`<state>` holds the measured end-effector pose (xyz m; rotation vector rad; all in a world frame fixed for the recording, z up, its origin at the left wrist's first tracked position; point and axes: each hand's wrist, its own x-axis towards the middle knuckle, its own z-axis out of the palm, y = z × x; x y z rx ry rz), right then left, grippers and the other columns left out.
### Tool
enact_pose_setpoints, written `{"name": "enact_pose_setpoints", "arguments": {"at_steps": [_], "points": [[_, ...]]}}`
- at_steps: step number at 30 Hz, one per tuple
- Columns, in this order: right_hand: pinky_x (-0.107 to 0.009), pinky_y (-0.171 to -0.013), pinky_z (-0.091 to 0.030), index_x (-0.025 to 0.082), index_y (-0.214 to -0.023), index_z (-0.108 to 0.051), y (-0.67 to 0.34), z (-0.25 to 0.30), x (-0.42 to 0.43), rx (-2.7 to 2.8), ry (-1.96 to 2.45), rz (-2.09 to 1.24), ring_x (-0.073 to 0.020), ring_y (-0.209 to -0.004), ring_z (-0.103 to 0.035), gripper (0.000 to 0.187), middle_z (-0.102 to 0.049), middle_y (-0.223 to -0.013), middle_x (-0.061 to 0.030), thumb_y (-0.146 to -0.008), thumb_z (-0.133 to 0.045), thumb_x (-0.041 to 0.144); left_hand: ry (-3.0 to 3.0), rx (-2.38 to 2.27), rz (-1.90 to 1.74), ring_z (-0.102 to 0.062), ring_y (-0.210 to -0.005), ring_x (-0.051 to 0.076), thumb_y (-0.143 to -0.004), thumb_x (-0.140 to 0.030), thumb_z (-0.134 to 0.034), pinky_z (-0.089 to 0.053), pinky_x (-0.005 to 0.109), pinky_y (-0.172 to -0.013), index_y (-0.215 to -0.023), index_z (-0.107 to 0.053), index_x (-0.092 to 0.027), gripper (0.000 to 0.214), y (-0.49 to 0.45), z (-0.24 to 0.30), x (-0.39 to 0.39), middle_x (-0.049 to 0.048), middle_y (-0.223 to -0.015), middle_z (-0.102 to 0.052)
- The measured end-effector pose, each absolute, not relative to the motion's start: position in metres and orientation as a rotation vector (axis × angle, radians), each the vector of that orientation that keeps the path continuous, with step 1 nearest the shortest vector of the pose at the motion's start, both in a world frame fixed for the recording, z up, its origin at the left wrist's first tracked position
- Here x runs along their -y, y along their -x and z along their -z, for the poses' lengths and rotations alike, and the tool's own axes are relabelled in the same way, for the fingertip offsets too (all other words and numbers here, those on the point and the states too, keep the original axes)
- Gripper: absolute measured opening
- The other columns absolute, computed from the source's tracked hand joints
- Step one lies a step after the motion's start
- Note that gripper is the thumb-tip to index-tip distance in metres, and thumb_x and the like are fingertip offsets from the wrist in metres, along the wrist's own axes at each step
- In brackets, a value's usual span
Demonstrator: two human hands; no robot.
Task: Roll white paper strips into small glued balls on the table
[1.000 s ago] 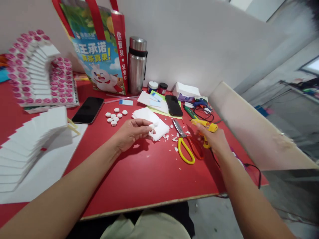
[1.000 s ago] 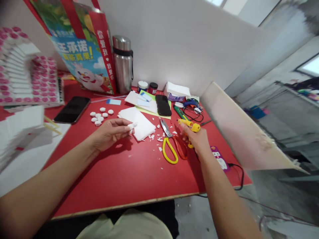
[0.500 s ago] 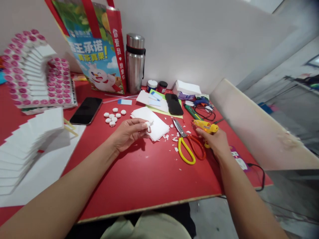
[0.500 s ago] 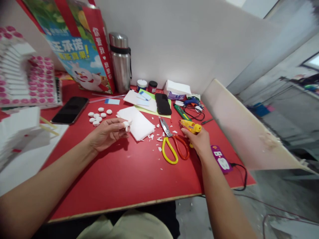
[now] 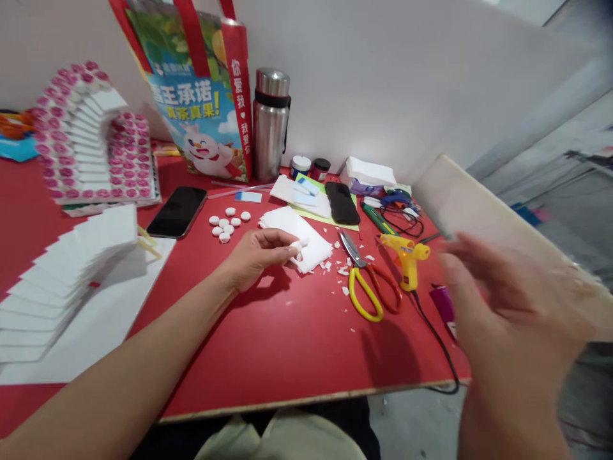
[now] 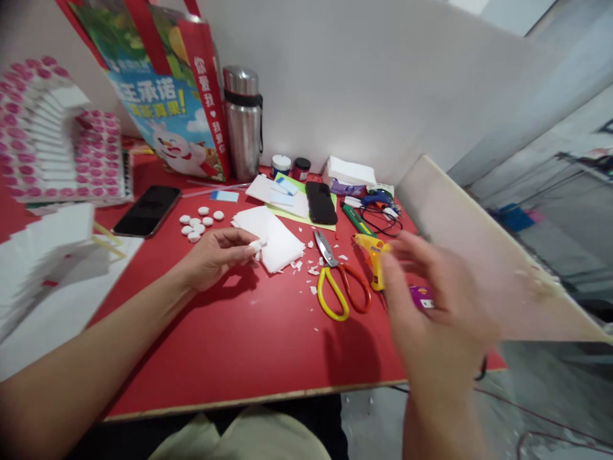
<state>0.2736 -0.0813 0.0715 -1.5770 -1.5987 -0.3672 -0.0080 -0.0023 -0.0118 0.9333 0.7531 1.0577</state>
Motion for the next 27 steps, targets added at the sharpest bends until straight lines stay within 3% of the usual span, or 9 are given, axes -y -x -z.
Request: {"name": "enact_pose_setpoints", "arguments": {"at_steps": [3, 6, 9, 15, 27], "points": [[-0.034, -0.081, -0.059, 0.027, -0.113, -0.078, -0.218, -0.072, 0.063, 1.758, 1.358, -0.311, -0.0193, -0.087, -0.072, 0.025, -0.077, -0.106, -0.0062, -0.091, -0.068, 0.031, -1.01, -0.799, -1.034, -0.069, -0.065, 0.014, -0.07, -0.031, -0.09, -0.057, 0.029, -0.07, -0.084, -0.078, -0.016, 0.023, 0.008, 0.01, 0.004, 0.0041, -0.077, -0.075], [-0.032, -0.067, -0.059, 0.023, -0.106, -0.079, -0.186, -0.047, 0.027, 1.563, 1.276, -0.981, -0.0165, -0.071, -0.068, 0.025, -0.077, -0.095, -0.0059, -0.085, -0.071, 0.033, -1.08, -0.843, -1.018, -0.07, -0.067, 0.016, -0.071, -0.036, -0.089, -0.056, 0.029, -0.069, -0.088, -0.078, -0.016, 0.028, 0.01, 0.009, 0.004, 0.0048, -0.077, -0.075], [-0.031, -0.061, -0.058, 0.019, -0.092, -0.08, -0.18, -0.023, 0.006, 1.234, 1.171, -1.363, -0.0139, -0.063, -0.063, 0.025, -0.072, -0.081, -0.0037, -0.079, -0.076, 0.04, -1.109, -0.885, -0.99, -0.07, -0.068, 0.017, -0.071, -0.039, -0.089, -0.055, 0.029, -0.067, -0.093, -0.077, -0.016, 0.034, 0.013, 0.01, 0.003, 0.0056, -0.079, -0.075], [-0.028, -0.063, -0.058, 0.018, -0.086, -0.079, -0.188, -0.01, 0.01, 1.129, 1.125, -1.471, -0.0128, -0.064, -0.065, 0.026, -0.071, -0.074, -0.0013, -0.071, -0.084, 0.038, -1.224, -0.933, -0.938, -0.068, -0.07, 0.016, -0.075, -0.04, -0.085, -0.053, 0.03, -0.067, -0.095, -0.078, -0.016, 0.032, 0.011, 0.015, 0.002, 0.0071, -0.082, -0.074], [-0.03, -0.065, -0.061, 0.018, -0.084, -0.077, -0.185, -0.008, 0.011, 1.229, 1.214, -1.36, -0.0143, -0.062, -0.067, 0.023, -0.075, -0.073, -0.0015, -0.069, -0.081, 0.035, -1.241, -0.94, -0.924, -0.068, -0.071, 0.017, -0.078, -0.045, -0.083, -0.053, 0.031, -0.068, -0.096, -0.078, -0.018, 0.033, 0.011, 0.015, 0.004, 0.0079, -0.086, -0.076]]}}
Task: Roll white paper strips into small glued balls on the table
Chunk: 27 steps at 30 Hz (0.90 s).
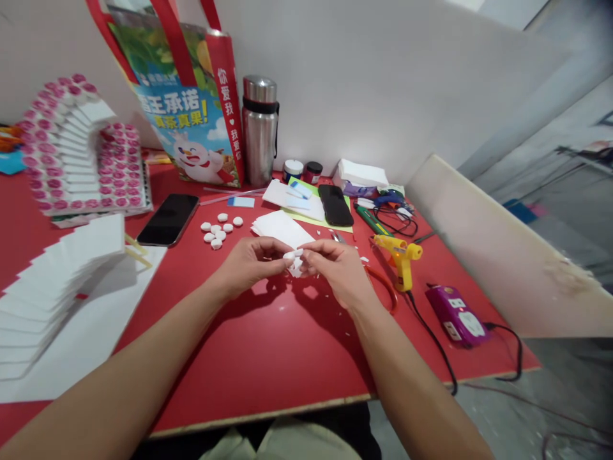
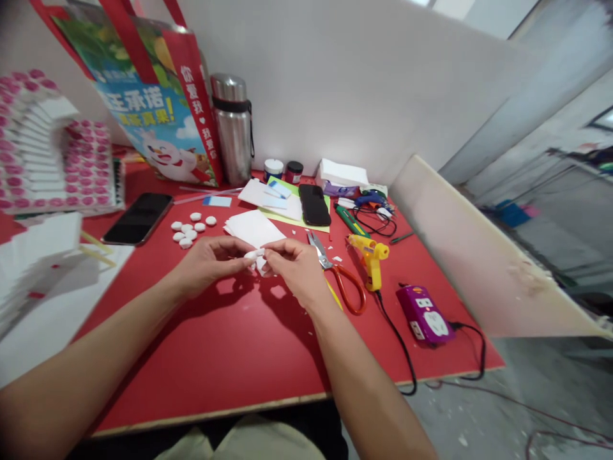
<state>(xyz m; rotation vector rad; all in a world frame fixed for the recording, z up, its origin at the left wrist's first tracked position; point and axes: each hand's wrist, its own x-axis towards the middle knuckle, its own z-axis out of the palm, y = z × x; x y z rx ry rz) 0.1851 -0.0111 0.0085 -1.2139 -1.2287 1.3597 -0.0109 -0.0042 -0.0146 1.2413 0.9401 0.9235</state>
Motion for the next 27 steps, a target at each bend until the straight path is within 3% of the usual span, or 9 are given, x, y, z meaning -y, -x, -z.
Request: {"name": "enact_pose_setpoints", "arguments": {"at_steps": [9, 27], "points": [[-0.028, -0.065, -0.056, 0.019, -0.081, -0.074, -0.1853, -0.0074, 0.0103, 1.385, 1.182, -1.208, -0.0139, -0.061, -0.066, 0.013, -0.071, -0.066, 0.0005, -0.076, -0.074, 0.031, -1.195, -0.925, -0.923, -0.07, -0.074, 0.017, -0.078, -0.043, -0.084, -0.055, 0.033, -0.072, -0.095, -0.079, -0.019, 0.03, 0.0096, 0.0146, 0.0042, 0.007, -0.086, -0.076], [-0.026, -0.062, -0.05, 0.018, -0.084, -0.075, -0.1819, -0.004, 0.0143, 1.77, 1.071, -0.721, -0.0127, -0.067, -0.064, 0.013, -0.071, -0.081, -0.0032, -0.089, -0.063, 0.019, -1.091, -0.905, -1.002, -0.07, -0.073, 0.015, -0.072, -0.038, -0.089, -0.055, 0.028, -0.075, -0.087, -0.079, -0.016, 0.028, 0.0047, 0.0094, 0.0058, 0.0061, -0.081, -0.078]]}}
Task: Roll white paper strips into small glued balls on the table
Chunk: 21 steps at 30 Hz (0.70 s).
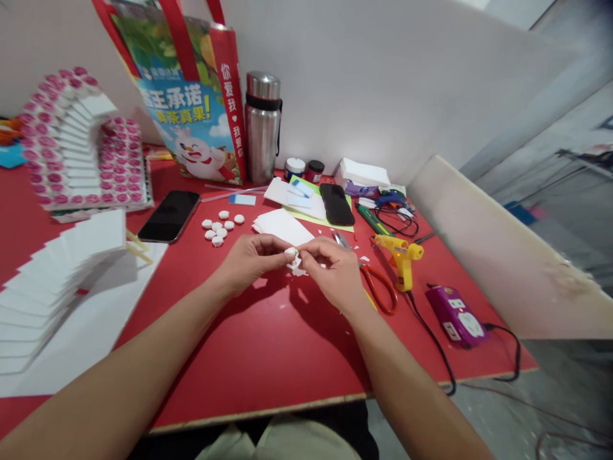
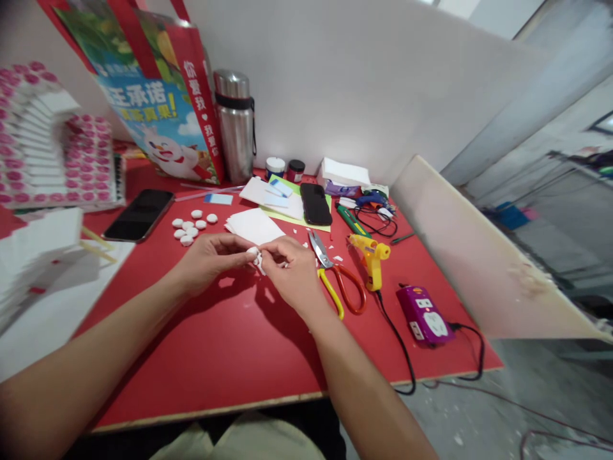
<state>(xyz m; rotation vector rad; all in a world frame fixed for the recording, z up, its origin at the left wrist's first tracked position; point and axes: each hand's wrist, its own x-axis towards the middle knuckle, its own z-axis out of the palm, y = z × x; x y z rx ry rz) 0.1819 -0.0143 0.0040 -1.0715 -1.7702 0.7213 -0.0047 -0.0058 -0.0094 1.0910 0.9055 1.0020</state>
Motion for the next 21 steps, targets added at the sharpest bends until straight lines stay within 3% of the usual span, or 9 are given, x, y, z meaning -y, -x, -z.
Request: {"name": "enact_pose_setpoints", "arguments": {"at_steps": [9, 14, 21], "points": [[-0.032, -0.079, -0.056, 0.018, -0.109, -0.073, -0.174, 0.001, 0.023, 1.951, 0.904, -0.292, -0.0178, -0.088, -0.068, 0.028, -0.071, -0.095, -0.0083, -0.093, -0.053, 0.009, -1.104, -0.952, -1.161, -0.069, -0.064, 0.014, -0.068, -0.032, -0.09, -0.056, 0.027, -0.067, -0.081, -0.078, -0.014, 0.026, 0.006, 0.011, 0.003, 0.0049, -0.073, -0.076], [-0.033, -0.079, -0.057, 0.018, -0.107, -0.073, -0.173, -0.001, 0.025, 1.934, 0.861, -0.288, -0.0178, -0.088, -0.069, 0.024, -0.071, -0.096, -0.0084, -0.093, -0.055, 0.009, -1.221, -1.001, -1.221, -0.068, -0.06, 0.014, -0.066, -0.027, -0.091, -0.054, 0.025, -0.059, -0.075, -0.074, -0.014, 0.023, 0.005, 0.011, 0.006, 0.0027, -0.067, -0.074], [-0.033, -0.079, -0.058, 0.019, -0.112, -0.073, -0.175, -0.003, 0.026, 1.993, 0.839, -0.244, -0.0184, -0.089, -0.069, 0.024, -0.07, -0.097, -0.0087, -0.096, -0.056, 0.014, -1.331, -0.993, -1.303, -0.071, -0.062, 0.016, -0.068, -0.026, -0.089, -0.058, 0.026, -0.06, -0.075, -0.071, -0.014, 0.022, 0.003, 0.011, 0.009, 0.0018, -0.068, -0.073]]}}
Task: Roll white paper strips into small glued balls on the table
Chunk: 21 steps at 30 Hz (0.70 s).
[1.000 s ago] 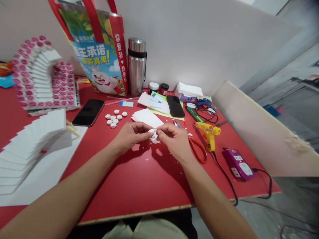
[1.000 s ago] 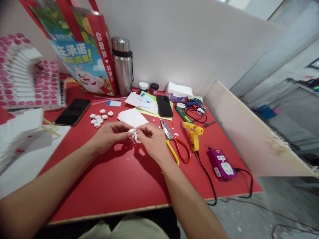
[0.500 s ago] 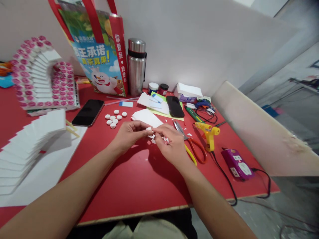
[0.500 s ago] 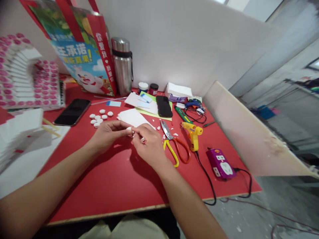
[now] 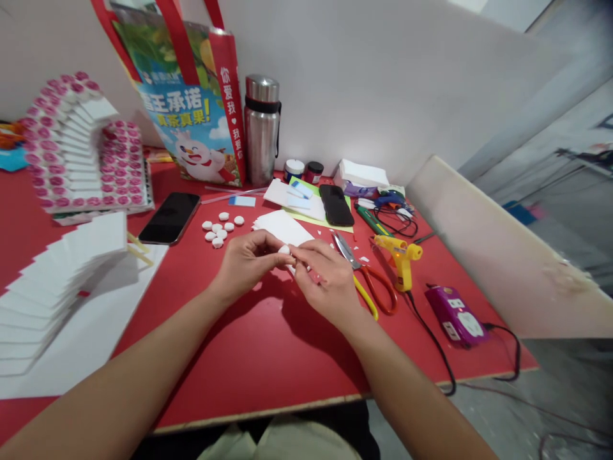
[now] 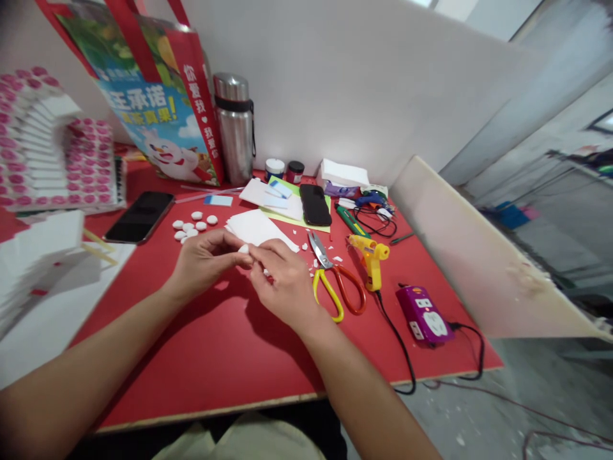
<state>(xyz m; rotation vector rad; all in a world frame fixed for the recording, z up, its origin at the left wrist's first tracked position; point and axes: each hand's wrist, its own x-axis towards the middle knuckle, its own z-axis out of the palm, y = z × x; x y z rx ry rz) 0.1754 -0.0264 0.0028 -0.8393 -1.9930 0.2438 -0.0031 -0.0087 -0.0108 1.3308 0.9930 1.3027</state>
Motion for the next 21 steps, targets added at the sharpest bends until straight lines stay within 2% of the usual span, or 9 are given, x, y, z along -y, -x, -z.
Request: {"name": "enact_pose_setpoints", "arguments": {"at_steps": [7, 14, 17, 21], "points": [[-0.035, -0.083, -0.058, 0.016, -0.12, -0.071, -0.182, -0.002, 0.025, 2.104, 0.823, -0.167, -0.0201, -0.093, -0.068, 0.03, -0.07, -0.101, -0.0103, -0.095, -0.055, 0.011, -1.405, -0.933, -1.28, -0.07, -0.061, 0.015, -0.074, -0.028, -0.085, -0.058, 0.026, -0.06, -0.079, -0.069, -0.014, 0.022, 0.004, 0.014, 0.006, 0.0012, -0.071, -0.071], [-0.038, -0.086, -0.057, 0.015, -0.122, -0.07, -0.179, 0.0, 0.027, 2.079, 0.868, -0.267, -0.0216, -0.098, -0.067, 0.033, -0.069, -0.106, -0.0126, -0.095, -0.054, 0.01, -1.452, -0.899, -1.287, -0.066, -0.068, 0.012, -0.08, -0.024, -0.08, -0.055, 0.024, -0.064, -0.103, -0.074, -0.016, 0.025, 0.006, 0.018, 0.002, -0.0012, -0.075, -0.067], [-0.035, -0.082, -0.057, 0.019, -0.117, -0.074, -0.18, -0.003, 0.025, 1.954, 0.873, -0.543, -0.019, -0.096, -0.068, 0.03, -0.07, -0.104, -0.0095, -0.095, -0.055, 0.013, -1.368, -0.876, -1.254, -0.069, -0.07, 0.014, -0.082, -0.029, -0.079, -0.058, 0.027, -0.068, -0.101, -0.076, -0.016, 0.023, 0.007, 0.018, 0.002, 0.0021, -0.079, -0.071], [-0.029, -0.067, -0.057, 0.022, -0.109, -0.079, -0.187, -0.003, 0.018, 1.606, 0.9, -1.083, -0.0127, -0.072, -0.065, 0.023, -0.069, -0.092, -0.0037, -0.095, -0.061, 0.024, -1.007, -0.762, -1.276, -0.062, -0.06, 0.011, -0.079, -0.033, -0.084, -0.058, 0.024, -0.064, -0.094, -0.076, -0.017, 0.024, 0.008, 0.015, 0.0, 0.0003, -0.068, -0.068]]}}
